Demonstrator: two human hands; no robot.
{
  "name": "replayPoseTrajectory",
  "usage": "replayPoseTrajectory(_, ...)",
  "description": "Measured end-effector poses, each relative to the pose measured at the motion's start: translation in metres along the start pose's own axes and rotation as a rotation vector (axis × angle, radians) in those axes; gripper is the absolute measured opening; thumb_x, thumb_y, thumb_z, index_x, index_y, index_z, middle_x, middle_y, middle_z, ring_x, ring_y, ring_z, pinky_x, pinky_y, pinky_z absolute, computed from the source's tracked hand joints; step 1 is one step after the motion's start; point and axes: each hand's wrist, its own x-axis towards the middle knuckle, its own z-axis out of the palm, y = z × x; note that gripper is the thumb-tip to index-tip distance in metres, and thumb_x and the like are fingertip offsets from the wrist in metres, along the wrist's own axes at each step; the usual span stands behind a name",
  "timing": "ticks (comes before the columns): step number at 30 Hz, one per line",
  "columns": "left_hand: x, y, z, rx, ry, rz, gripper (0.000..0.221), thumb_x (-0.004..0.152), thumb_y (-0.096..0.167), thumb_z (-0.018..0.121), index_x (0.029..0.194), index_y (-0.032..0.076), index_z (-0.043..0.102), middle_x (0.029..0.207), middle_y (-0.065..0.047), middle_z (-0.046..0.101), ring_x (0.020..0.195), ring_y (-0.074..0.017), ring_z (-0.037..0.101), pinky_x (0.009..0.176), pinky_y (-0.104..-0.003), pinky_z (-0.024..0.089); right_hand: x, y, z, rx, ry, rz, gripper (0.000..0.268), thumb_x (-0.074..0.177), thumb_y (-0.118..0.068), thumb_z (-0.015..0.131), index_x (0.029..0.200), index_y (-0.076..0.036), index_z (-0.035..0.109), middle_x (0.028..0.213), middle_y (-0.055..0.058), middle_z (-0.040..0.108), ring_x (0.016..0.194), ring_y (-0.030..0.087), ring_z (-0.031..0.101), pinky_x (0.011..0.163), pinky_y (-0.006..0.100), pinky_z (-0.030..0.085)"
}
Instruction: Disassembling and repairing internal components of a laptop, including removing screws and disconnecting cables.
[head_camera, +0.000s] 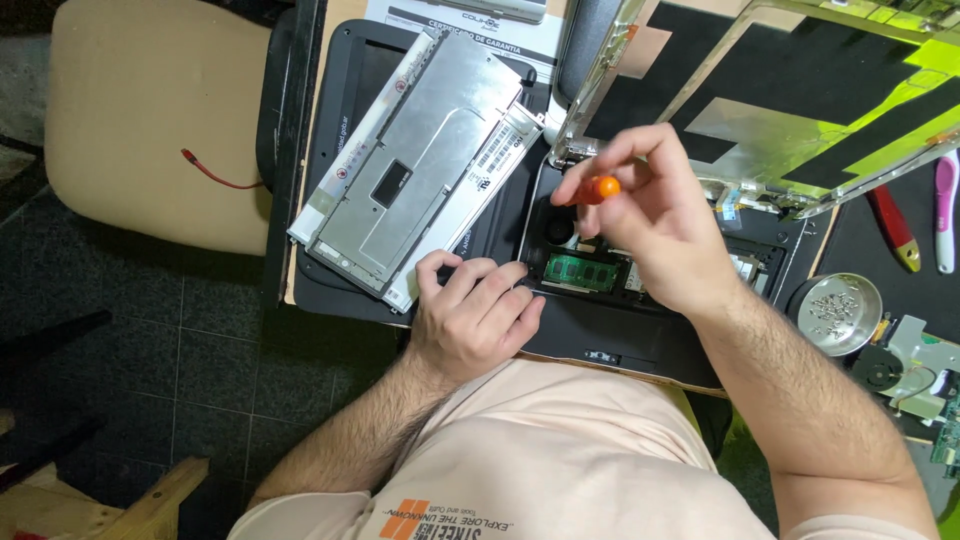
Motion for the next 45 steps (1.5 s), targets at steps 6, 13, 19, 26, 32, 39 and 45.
replayPoseTrajectory(6,-0.001,0.000,0.002,0.003,0.006,0.003,0.018,0.111,0.023,0.088,0.094,0.016,0.084,0.116,-0.003,0.089,0.094,-0.0226,0.078,0.098,-0.051,0.044,-0.001,0.003,0.004,-0.221,0.047,-0.020,0.055,0.135,-0.035,0.045,0.176,-0.001,0.058,0.142,0.018,0.069,0.121,0.025,0.075,0.093,0.035,0.070)
replayPoseTrajectory(13,-0.002,0.000,0.002,0.000,-0.004,0.001,0.017,0.109,0.022,0.091,0.095,0.016,0.085,0.116,-0.004,0.090,0.095,-0.0228,0.079,0.098,-0.051,0.044,-0.007,0.003,0.007,-0.233,0.125,-0.068,0.060,0.136,-0.045,0.040,0.168,0.002,0.057,0.136,0.023,0.076,0.103,0.025,0.073,0.093,0.036,0.067)
replayPoseTrajectory(19,-0.002,0.000,0.001,-0.002,-0.004,0.003,0.019,0.110,0.024,0.090,0.094,0.016,0.084,0.115,-0.002,0.089,0.094,-0.0221,0.077,0.099,-0.051,0.043,-0.019,0.001,0.002,-0.182,0.156,-0.108,0.058,0.136,-0.046,0.042,0.161,0.004,0.059,0.136,0.025,0.075,0.109,0.028,0.076,0.094,0.036,0.067)
replayPoseTrajectory(26,0.003,0.003,-0.003,-0.015,-0.036,-0.009,0.019,0.110,0.021,0.088,0.093,0.017,0.082,0.117,-0.002,0.090,0.094,-0.0233,0.077,0.101,-0.050,0.042,-0.088,0.001,-0.055,-0.081,0.553,-0.213,0.034,0.141,-0.035,0.052,0.140,-0.005,0.068,0.125,0.022,0.080,0.100,0.026,0.088,0.061,0.023,0.066)
replayPoseTrajectory(32,0.003,0.004,0.000,-0.021,-0.046,-0.008,0.016,0.106,0.018,0.092,0.093,0.017,0.082,0.116,-0.003,0.090,0.093,-0.0231,0.078,0.101,-0.050,0.042,-0.157,0.015,-0.130,-0.289,0.769,-0.201,0.071,0.135,-0.078,0.048,0.149,-0.009,0.043,0.101,0.026,0.060,0.098,0.045,0.083,0.063,0.039,0.061)
replayPoseTrajectory(39,-0.005,0.003,0.006,0.005,-0.040,-0.013,0.013,0.105,0.016,0.093,0.096,0.015,0.083,0.117,-0.003,0.090,0.092,-0.0227,0.080,0.101,-0.052,0.042,-0.183,-0.003,-0.164,-0.628,0.652,0.022,0.028,0.141,0.024,0.074,0.157,0.010,0.057,0.153,0.035,0.078,0.122,0.036,0.085,0.110,0.039,0.072)
replayPoseTrajectory(45,-0.007,0.002,0.008,0.008,-0.034,-0.007,0.014,0.107,0.016,0.090,0.096,0.015,0.082,0.118,-0.003,0.089,0.089,-0.0228,0.080,0.103,-0.052,0.042,-0.176,0.008,-0.180,-0.710,0.596,-0.010,0.016,0.147,0.028,0.078,0.146,0.020,0.064,0.141,0.036,0.078,0.118,0.039,0.084,0.113,0.043,0.073)
